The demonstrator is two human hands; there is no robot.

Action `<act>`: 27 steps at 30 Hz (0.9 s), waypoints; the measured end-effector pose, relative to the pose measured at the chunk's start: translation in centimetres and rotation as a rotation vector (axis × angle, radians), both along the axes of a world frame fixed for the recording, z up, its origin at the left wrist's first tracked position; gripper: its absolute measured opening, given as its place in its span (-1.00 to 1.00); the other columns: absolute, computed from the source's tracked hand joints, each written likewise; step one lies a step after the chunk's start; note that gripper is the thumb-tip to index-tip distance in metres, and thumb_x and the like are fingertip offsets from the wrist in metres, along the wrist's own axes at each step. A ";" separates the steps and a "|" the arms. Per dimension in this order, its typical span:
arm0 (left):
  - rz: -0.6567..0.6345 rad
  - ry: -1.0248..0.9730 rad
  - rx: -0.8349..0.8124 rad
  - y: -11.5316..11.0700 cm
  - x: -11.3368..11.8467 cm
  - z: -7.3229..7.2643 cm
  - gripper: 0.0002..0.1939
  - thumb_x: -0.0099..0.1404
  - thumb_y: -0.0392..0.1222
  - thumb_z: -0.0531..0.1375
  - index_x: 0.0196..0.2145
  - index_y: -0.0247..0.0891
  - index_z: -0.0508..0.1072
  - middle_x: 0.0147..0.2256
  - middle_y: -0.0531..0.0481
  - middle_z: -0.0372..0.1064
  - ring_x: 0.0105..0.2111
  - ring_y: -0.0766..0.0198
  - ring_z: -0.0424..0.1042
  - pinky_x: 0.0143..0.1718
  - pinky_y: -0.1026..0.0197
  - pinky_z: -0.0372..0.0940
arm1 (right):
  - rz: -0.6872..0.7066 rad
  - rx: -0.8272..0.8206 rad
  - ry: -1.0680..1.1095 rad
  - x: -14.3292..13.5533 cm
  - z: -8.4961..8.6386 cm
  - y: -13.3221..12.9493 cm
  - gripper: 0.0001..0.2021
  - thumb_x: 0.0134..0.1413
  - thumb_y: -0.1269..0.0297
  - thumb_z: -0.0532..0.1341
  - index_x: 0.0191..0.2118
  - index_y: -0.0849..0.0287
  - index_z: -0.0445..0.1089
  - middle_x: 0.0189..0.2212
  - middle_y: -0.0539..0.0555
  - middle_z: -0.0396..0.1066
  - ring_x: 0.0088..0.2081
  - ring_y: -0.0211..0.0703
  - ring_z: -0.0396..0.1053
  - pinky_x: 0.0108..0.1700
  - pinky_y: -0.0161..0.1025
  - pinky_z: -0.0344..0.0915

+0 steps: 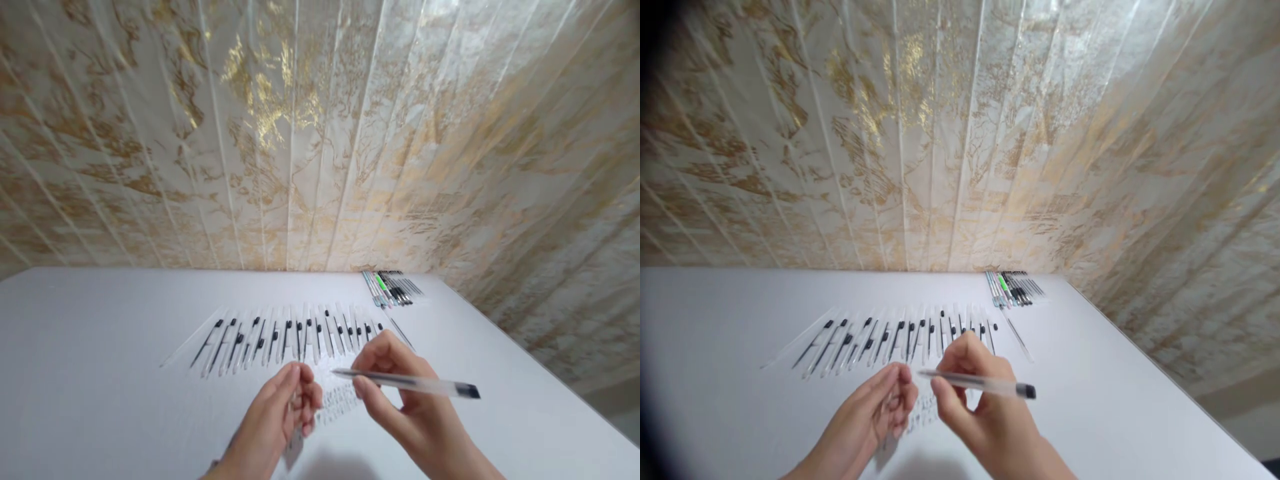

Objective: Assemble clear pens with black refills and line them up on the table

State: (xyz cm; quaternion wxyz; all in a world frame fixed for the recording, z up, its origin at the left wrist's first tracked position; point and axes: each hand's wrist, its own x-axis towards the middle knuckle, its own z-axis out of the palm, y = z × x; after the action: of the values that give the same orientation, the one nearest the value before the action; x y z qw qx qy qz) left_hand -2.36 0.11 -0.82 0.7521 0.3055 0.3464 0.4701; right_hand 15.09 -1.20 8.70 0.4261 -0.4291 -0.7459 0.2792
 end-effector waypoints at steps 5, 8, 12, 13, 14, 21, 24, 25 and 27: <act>0.255 -0.186 -0.221 0.7 -0.5 1.1 -0.75 0.42 -0.26 0.11 -0.45 -0.28 0.39 -0.48 -0.01 0.44 -0.44 0.30 0.44 -0.34 0.28 0.37 | 0.129 0.470 -0.241 -3.2 -3.3 1.5 -0.85 0.12 0.50 0.09 -0.37 0.08 0.20 -0.53 -0.08 0.35 -0.56 -0.34 0.30 -0.50 -0.44 0.23; 0.271 -0.214 -0.293 0.8 -0.5 1.5 -0.69 0.44 -0.26 0.08 -0.47 -0.31 0.41 -0.50 -0.02 0.43 -0.48 0.32 0.43 -0.39 0.31 0.36 | 0.142 0.509 -0.264 -4.1 -6.2 2.0 -0.83 0.14 0.49 0.03 -0.41 0.07 0.16 -0.51 -0.04 0.38 -0.54 -0.32 0.36 -0.51 -0.46 0.25; 0.286 -0.248 -0.267 0.7 -0.3 1.3 -0.77 0.36 -0.25 0.20 -0.48 -0.29 0.40 -0.52 0.05 0.40 -0.49 0.35 0.41 -0.40 0.36 0.32 | 0.201 0.355 -0.310 -3.6 -7.1 2.1 -0.88 0.21 0.42 0.05 -0.33 0.08 0.25 -0.39 0.05 0.47 -0.39 -0.26 0.46 -0.38 -0.44 0.37; 0.270 -0.263 -0.260 0.6 -0.3 1.2 -0.79 0.30 -0.19 0.27 -0.47 -0.27 0.40 -0.53 0.08 0.38 -0.50 0.36 0.39 -0.40 0.36 0.31 | 0.215 0.340 -0.322 -3.5 -7.0 2.2 -0.89 0.22 0.41 0.05 -0.29 0.09 0.27 -0.35 0.07 0.48 -0.36 -0.25 0.48 -0.35 -0.43 0.38; 0.246 -0.277 -0.253 0.6 -0.3 1.1 -0.76 0.21 -0.11 0.35 -0.47 -0.25 0.40 -0.53 0.10 0.37 -0.50 0.36 0.38 -0.41 0.36 0.30 | 0.223 0.337 -0.337 -3.4 -7.0 2.2 -0.90 0.22 0.41 0.05 -0.26 0.09 0.28 -0.33 0.09 0.49 -0.33 -0.24 0.49 -0.33 -0.43 0.39; 0.075 -0.286 -0.160 0.6 -0.7 -0.2 -0.72 0.19 0.00 0.35 -0.33 -0.29 0.50 -0.46 0.07 0.38 -0.45 0.34 0.36 -0.35 0.31 0.28 | 0.169 0.462 -0.437 -3.9 -7.5 2.3 -0.82 0.25 0.42 -0.01 -0.30 0.11 0.31 -0.45 0.09 0.46 -0.41 -0.14 0.47 -0.39 -0.35 0.40; 0.046 -0.298 -0.151 0.8 -0.8 -0.6 -0.78 0.29 -0.07 0.28 -0.29 -0.31 0.53 -0.44 0.04 0.40 -0.42 0.32 0.38 -0.30 0.28 0.28 | 0.220 0.454 -0.506 -3.9 -6.7 2.2 -0.84 0.20 0.47 0.02 -0.27 0.15 0.32 -0.46 0.09 0.46 -0.45 -0.13 0.46 -0.43 -0.34 0.38; 0.055 -0.288 -0.147 0.8 -0.8 -0.6 -0.79 0.27 -0.07 0.29 -0.30 -0.30 0.53 -0.44 0.04 0.41 -0.42 0.31 0.38 -0.31 0.28 0.27 | 0.236 0.440 -0.521 -3.9 -6.5 2.2 -0.84 0.18 0.48 0.03 -0.26 0.17 0.33 -0.45 0.09 0.47 -0.45 -0.13 0.45 -0.44 -0.34 0.37; 0.072 -0.233 -0.136 0.7 -0.7 -0.6 -0.78 0.23 -0.06 0.33 -0.33 -0.29 0.54 -0.45 0.05 0.42 -0.40 0.30 0.39 -0.31 0.29 0.26 | 0.235 0.412 -0.505 -4.0 -6.3 2.2 -0.84 0.18 0.48 0.04 -0.24 0.19 0.34 -0.41 0.12 0.50 -0.42 -0.13 0.47 -0.44 -0.34 0.35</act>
State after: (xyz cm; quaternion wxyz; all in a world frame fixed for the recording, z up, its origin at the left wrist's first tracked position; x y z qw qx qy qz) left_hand -3.05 0.81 -1.40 0.7890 0.1843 0.2986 0.5044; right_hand 11.12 0.97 2.43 0.2708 -0.3006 -0.9128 0.0549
